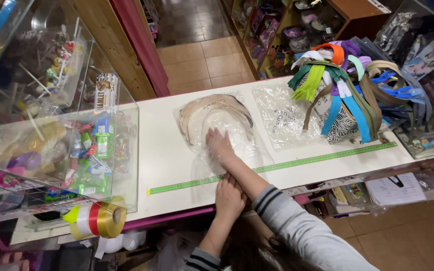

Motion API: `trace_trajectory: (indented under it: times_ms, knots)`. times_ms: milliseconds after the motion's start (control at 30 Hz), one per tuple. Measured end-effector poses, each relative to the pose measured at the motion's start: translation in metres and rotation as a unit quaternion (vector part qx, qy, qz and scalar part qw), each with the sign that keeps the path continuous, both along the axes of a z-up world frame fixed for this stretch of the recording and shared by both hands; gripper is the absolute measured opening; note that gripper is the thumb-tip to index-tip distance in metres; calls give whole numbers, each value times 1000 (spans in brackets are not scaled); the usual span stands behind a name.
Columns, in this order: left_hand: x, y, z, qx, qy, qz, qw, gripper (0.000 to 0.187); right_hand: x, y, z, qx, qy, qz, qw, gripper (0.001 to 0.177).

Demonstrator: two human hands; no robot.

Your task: The person measures zippers by laying them against a ruler on a counter and then organizes them in a container.

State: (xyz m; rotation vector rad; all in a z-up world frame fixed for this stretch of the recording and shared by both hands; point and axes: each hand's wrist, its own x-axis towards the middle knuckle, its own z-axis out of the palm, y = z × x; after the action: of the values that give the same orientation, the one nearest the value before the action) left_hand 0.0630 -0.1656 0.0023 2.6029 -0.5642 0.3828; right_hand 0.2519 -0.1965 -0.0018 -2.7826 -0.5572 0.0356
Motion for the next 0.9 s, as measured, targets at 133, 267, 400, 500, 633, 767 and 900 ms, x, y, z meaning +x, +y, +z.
trace_trajectory:
  times_ms: [133,267,400,500,633,767,900]
  knots:
    - [-6,-2,19,68,61,26,995,43,-2,34,56,-18,-20,4,1000,50]
    - [-2,-1,9,-32,-59,9,998,60,63,62,31,-43,62,26,997,59]
    - [-3,-1,16,-26,-36,-5,999,50,75,64,35,19,22,42,999,74]
    - [2,-1,-19,64,-13,9,998,85,100,48,-19,126,-110,65,984,41]
    - [-1,-2,-5,14,-72,12,997,48,55,1,37,200,-68,-47,976,29]
    - [-2,-2,5,32,-102,31,994,56,59,-38,50,-6,25,-106,994,42]
    - [-3,-2,4,42,-122,43,991,52,94,-44,37,-33,53,-97,993,63]
